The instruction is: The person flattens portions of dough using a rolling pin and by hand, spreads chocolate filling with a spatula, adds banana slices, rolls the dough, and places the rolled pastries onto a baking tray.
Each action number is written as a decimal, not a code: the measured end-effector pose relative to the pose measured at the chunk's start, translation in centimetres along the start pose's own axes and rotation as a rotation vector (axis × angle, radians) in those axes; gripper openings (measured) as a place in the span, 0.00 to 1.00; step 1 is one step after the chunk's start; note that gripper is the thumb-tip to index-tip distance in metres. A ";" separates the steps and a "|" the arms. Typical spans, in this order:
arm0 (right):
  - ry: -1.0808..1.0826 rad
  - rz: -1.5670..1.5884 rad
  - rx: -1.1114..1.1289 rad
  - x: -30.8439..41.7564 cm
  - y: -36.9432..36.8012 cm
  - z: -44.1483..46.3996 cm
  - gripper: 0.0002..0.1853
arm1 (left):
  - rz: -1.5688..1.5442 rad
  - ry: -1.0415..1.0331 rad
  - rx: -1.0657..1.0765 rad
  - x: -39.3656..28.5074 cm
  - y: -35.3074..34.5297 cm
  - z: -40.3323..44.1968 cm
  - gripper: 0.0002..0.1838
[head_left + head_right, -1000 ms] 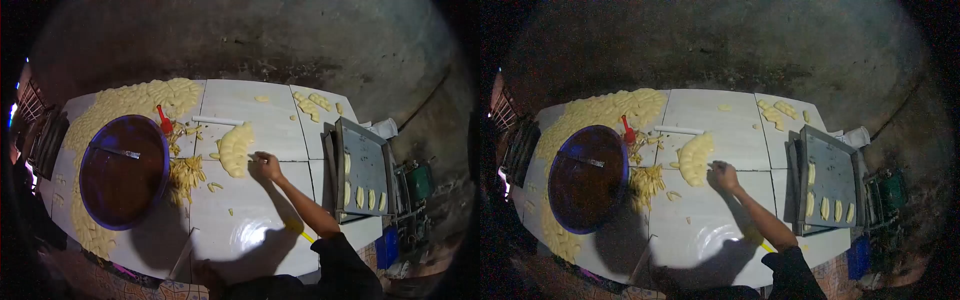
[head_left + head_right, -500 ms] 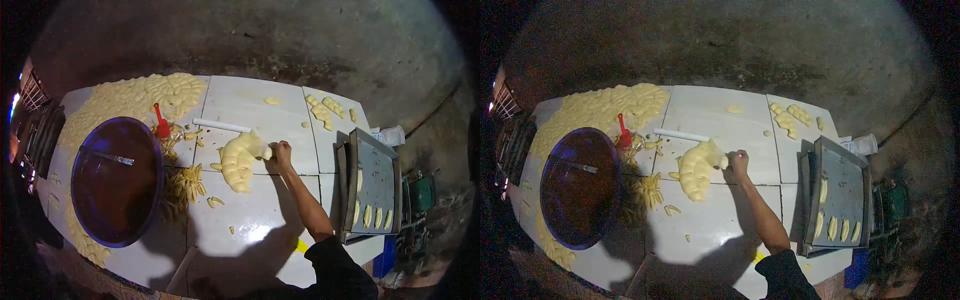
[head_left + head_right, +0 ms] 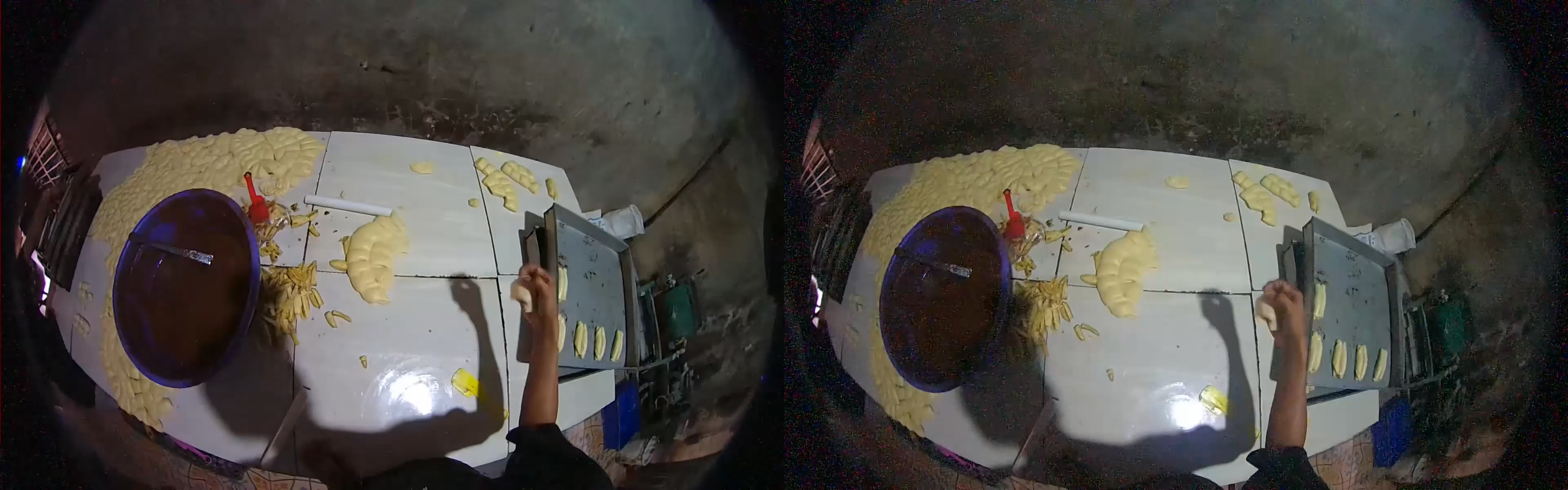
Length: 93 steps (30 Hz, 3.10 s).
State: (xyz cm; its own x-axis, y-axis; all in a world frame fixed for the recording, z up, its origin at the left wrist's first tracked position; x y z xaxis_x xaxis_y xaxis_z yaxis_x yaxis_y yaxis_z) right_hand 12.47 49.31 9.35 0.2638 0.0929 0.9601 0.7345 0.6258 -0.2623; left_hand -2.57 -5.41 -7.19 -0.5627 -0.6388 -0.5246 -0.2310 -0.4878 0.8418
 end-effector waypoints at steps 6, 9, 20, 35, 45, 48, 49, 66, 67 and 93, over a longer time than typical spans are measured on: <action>-0.571 -1.008 0.230 -9.9 3.1 -2.4 0.21 | 0.036 -0.079 -0.046 -1.1 1.1 -0.3 0.16; -0.271 -1.460 -0.107 -6.8 0.2 -0.3 0.19 | 0.050 -0.049 -0.061 -0.7 0.3 -0.6 0.16; -0.007 -0.566 0.057 -22.0 -19.0 7.8 0.08 | 0.078 -0.005 0.020 -0.7 0.4 -0.2 0.14; 0.360 0.106 0.098 2.7 -13.0 -8.0 0.14 | 0.198 0.019 0.008 0.0 -0.6 -1.3 0.11; -0.134 -0.778 0.008 -13.3 -12.5 -1.2 0.12 | 0.029 0.032 0.059 -2.0 1.8 0.8 0.12; -0.229 -1.196 0.123 -14.1 -22.3 -1.1 0.20 | -0.056 0.017 0.100 -2.1 2.3 1.1 0.13; -0.009 -1.370 0.096 -15.2 -23.7 -0.2 0.20 | -0.079 0.028 0.092 -1.4 1.6 0.8 0.13; -0.579 0.014 0.386 -11.3 -10.8 -10.4 0.22 | -0.026 -0.031 -0.024 -2.3 2.7 1.4 0.13; -0.590 -0.444 0.394 -12.5 -10.5 -8.8 0.19 | -0.027 -0.014 -0.002 -2.2 2.6 1.2 0.13; -0.192 -0.993 0.584 -13.2 -17.8 -4.1 0.18 | 0.088 0.128 0.247 2.0 -2.5 -0.4 0.10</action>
State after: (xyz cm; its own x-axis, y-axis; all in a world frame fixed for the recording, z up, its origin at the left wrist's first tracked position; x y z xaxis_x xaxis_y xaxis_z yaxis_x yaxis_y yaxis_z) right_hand -1.57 33.77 1.01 -0.4007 -0.5529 0.7305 0.1528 0.7459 0.6483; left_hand -2.81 -5.76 -10.39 -0.4884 -0.7498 -0.4464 -0.3806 -0.2773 0.8822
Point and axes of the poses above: each hand's wrist, its own z-axis towards the middle knuckle, its own y-axis out of the back of the hand, x = y × z, the point moved 8 cm from there along z, towards the middle knuckle, and after that the axes turned 12 degrees about x, right-handed, at the moved point
